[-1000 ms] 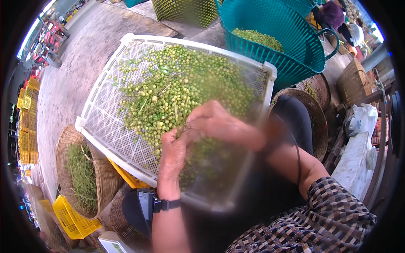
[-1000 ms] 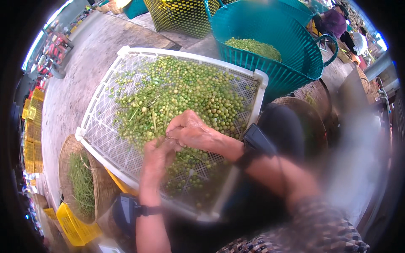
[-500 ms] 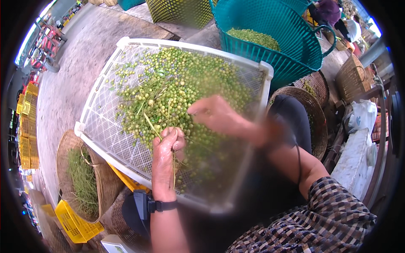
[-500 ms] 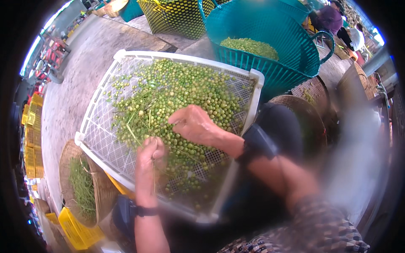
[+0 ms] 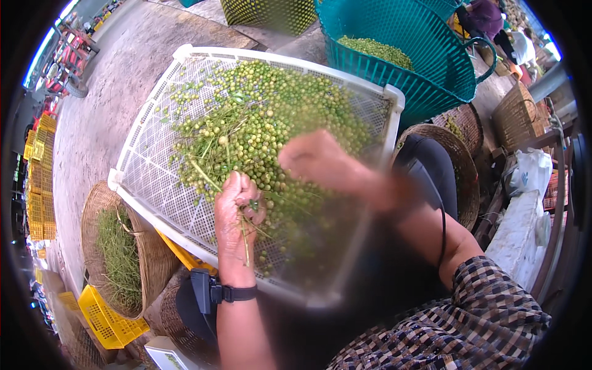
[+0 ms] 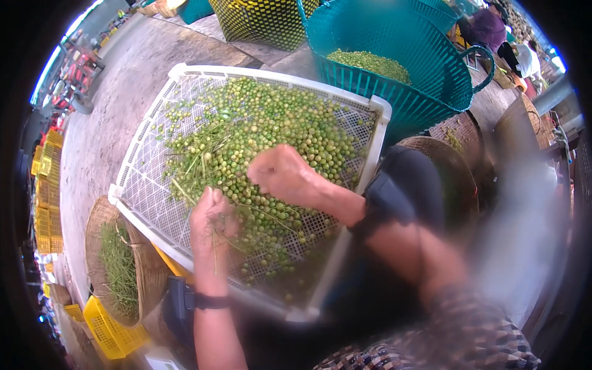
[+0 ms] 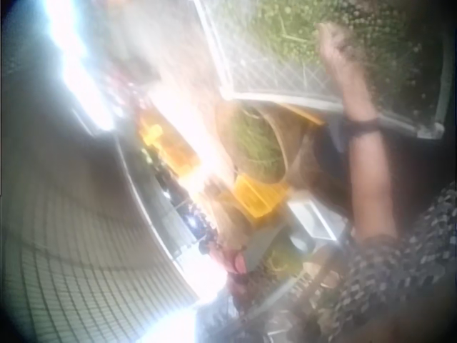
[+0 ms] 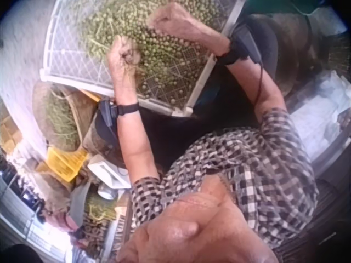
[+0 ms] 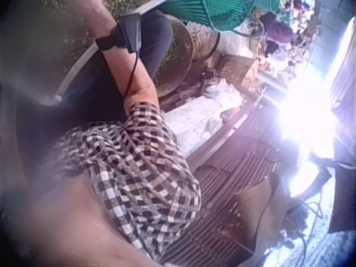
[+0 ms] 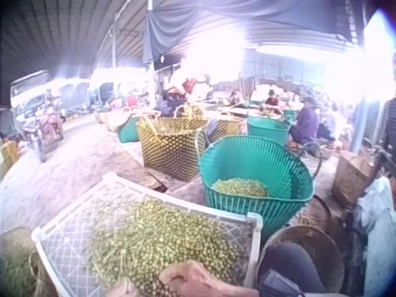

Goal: Strip small green berries or peppercorns from stems into a tray.

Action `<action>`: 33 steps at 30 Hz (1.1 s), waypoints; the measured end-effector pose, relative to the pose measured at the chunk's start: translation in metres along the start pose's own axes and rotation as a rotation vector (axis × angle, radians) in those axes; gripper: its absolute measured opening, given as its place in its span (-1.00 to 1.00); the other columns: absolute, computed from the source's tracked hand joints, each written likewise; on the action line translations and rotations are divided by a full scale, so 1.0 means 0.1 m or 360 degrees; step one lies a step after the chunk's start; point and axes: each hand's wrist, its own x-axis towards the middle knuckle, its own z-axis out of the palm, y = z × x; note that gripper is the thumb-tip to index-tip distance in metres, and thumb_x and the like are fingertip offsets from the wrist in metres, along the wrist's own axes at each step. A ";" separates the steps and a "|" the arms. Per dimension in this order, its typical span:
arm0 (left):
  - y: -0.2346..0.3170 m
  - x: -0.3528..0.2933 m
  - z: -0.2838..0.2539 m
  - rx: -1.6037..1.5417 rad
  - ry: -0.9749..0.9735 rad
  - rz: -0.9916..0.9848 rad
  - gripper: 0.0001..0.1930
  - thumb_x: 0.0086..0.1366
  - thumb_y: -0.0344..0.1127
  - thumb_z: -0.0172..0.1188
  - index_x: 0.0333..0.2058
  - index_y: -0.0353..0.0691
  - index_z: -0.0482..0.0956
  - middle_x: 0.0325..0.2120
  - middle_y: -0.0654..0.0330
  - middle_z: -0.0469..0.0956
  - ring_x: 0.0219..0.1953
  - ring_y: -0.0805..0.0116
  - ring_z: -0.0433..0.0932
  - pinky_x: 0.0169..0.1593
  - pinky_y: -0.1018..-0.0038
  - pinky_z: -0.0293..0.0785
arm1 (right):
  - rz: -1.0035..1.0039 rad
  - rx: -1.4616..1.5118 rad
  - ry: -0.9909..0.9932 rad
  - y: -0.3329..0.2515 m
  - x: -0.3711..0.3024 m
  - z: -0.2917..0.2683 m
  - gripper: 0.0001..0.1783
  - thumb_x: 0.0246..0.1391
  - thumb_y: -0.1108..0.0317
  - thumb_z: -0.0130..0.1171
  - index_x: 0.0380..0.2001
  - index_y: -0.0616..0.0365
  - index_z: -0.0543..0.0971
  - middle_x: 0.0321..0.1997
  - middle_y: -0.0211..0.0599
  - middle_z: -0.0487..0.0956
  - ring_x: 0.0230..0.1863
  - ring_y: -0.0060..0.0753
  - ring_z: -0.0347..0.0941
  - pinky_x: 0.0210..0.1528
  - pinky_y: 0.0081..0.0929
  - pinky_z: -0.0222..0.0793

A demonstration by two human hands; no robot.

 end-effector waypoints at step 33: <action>0.00 0.19 -0.54 -0.0512 -0.0116 0.0139 -0.81 0.30 -0.16 0.07 -0.33 -0.15 0.40 -0.52 0.33 0.38 -0.49 0.45 0.38 -0.44 0.57 0.36 | -0.0586 -0.1371 -0.0372 0.28 -0.23 0.66 -0.81 -0.17 0.38 0.09 -0.41 0.19 0.49 -0.48 -0.06 0.49 -0.48 0.06 0.45 -0.43 -0.11 0.37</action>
